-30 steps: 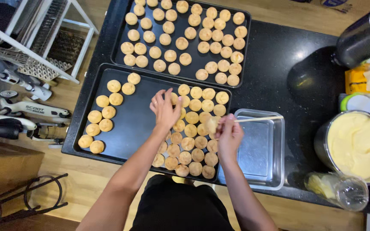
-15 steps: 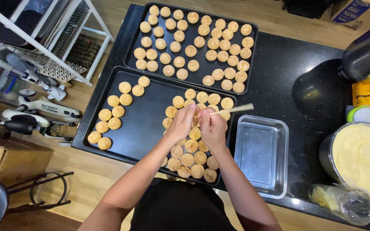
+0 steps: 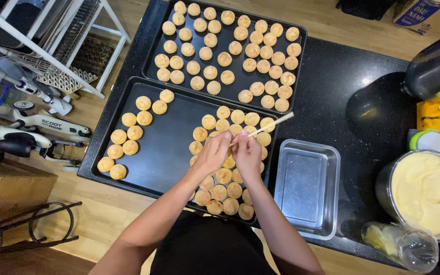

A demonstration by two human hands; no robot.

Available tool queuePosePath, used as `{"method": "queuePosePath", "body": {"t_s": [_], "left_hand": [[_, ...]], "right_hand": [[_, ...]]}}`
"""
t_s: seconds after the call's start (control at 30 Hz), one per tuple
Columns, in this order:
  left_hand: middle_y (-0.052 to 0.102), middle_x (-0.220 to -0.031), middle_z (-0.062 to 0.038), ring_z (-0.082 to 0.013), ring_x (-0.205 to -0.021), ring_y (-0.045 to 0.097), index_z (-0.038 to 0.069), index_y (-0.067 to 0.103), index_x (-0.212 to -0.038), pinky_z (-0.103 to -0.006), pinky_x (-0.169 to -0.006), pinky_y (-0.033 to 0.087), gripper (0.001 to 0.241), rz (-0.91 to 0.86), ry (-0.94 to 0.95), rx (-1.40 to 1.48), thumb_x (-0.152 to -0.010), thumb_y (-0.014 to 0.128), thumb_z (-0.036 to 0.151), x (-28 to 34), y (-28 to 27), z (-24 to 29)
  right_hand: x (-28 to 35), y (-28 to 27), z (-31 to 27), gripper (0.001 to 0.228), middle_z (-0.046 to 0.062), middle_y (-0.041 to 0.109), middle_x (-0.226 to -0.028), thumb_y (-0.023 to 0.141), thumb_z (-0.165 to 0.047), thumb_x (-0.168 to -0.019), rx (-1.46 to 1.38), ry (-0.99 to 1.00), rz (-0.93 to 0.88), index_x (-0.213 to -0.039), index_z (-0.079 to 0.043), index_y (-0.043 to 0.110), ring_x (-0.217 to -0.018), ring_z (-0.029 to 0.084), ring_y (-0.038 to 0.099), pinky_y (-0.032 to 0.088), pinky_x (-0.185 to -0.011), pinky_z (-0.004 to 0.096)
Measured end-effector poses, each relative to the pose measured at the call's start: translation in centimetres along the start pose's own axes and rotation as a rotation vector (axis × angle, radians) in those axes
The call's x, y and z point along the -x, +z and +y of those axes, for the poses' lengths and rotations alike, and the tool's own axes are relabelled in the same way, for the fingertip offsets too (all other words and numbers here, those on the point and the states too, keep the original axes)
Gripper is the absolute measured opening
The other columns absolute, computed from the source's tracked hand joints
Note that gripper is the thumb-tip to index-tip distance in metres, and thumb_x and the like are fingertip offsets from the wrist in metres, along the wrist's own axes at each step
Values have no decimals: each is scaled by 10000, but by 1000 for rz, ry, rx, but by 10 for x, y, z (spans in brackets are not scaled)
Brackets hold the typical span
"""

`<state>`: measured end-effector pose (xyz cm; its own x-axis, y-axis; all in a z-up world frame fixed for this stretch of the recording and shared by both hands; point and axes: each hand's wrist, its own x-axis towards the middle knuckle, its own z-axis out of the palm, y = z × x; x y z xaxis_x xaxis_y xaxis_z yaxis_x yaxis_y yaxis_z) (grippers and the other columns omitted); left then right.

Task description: The person fills small round pastries with cream using a wooden stick. They pick up each pastry by hand, poke a hole with the stick, scoop cream from a bowl, and insert the filling into the pastry before placing it on a tray.

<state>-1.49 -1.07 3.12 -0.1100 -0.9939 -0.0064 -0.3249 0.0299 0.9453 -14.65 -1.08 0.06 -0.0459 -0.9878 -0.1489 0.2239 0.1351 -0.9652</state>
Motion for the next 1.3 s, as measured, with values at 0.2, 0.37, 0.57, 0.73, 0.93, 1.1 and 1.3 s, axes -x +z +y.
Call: {"method": "queuePosePath", "body": {"t_s": [0.2, 0.37, 0.57, 0.73, 0.93, 1.1, 1.3], "left_hand": [[645, -746, -91, -202, -694, 616, 32, 641, -969, -360, -665, 484, 378, 99, 49, -48, -1075, 423, 322, -45, -5, -38], [652, -888, -79, -141, -820, 607, 30, 626, -1055, -336, -739, 506, 340, -287, 146, 252, -1076, 471, 331, -82, 15, -53], [589, -733, -151, -238, -688, 597, 36, 595, -1035, -396, -651, 463, 328, -7, -62, 16, -1052, 514, 354, -86, 17, -59], [565, -1083, -302, -453, -1010, 580, -70, 430, -1156, -505, -878, 499, 528, 357, 57, -408, -910, 749, 270, -122, -26, -109], [475, -1215, -239, -434, -1156, 477, -11, 474, -1160, -553, -989, 406, 619, 309, -203, -528, -792, 813, 352, -122, -38, -105], [480, -1399, -238, -416, -1288, 427, 6, 492, -1317, -569, -1008, 351, 673, 667, -102, -875, -837, 748, 401, -111, -78, -120], [524, -1277, -199, -395, -1207, 485, 11, 449, -1462, -527, -986, 384, 721, 462, -109, -1062, -956, 662, 478, -102, -123, -163]], "right_hand": [[-8, -6, 6, 366, 12, 571, -726, 448, -348, -1118, -137, -56, 238, -925, -67, 578, -525, 75, 495, 386, -479, 238], [-25, -11, 3, 368, 29, 606, -765, 443, -350, -1112, -11, -91, 174, -956, -50, 589, -543, 85, 519, 417, -497, 244], [-32, -15, -7, 362, 19, 584, -765, 427, -361, -1120, -64, -143, 307, -998, -57, 580, -570, 87, 536, 425, -523, 245], [-26, -7, -22, 368, 18, 566, -733, 424, -357, -1119, -4, -123, 314, -976, -54, 577, -540, 90, 516, 371, -508, 232], [-19, 3, -20, 366, 17, 554, -716, 443, -344, -1120, 11, -85, 283, -951, -49, 580, -549, 84, 504, 392, -514, 235], [-21, -1, -18, 367, 18, 542, -674, 452, -329, -1123, 66, -119, 296, -936, -46, 590, -546, 84, 491, 409, -517, 238], [-15, -4, -17, 358, 12, 537, -667, 462, -322, -1113, 103, -118, 296, -922, -49, 594, -537, 78, 498, 388, -507, 231]]}}
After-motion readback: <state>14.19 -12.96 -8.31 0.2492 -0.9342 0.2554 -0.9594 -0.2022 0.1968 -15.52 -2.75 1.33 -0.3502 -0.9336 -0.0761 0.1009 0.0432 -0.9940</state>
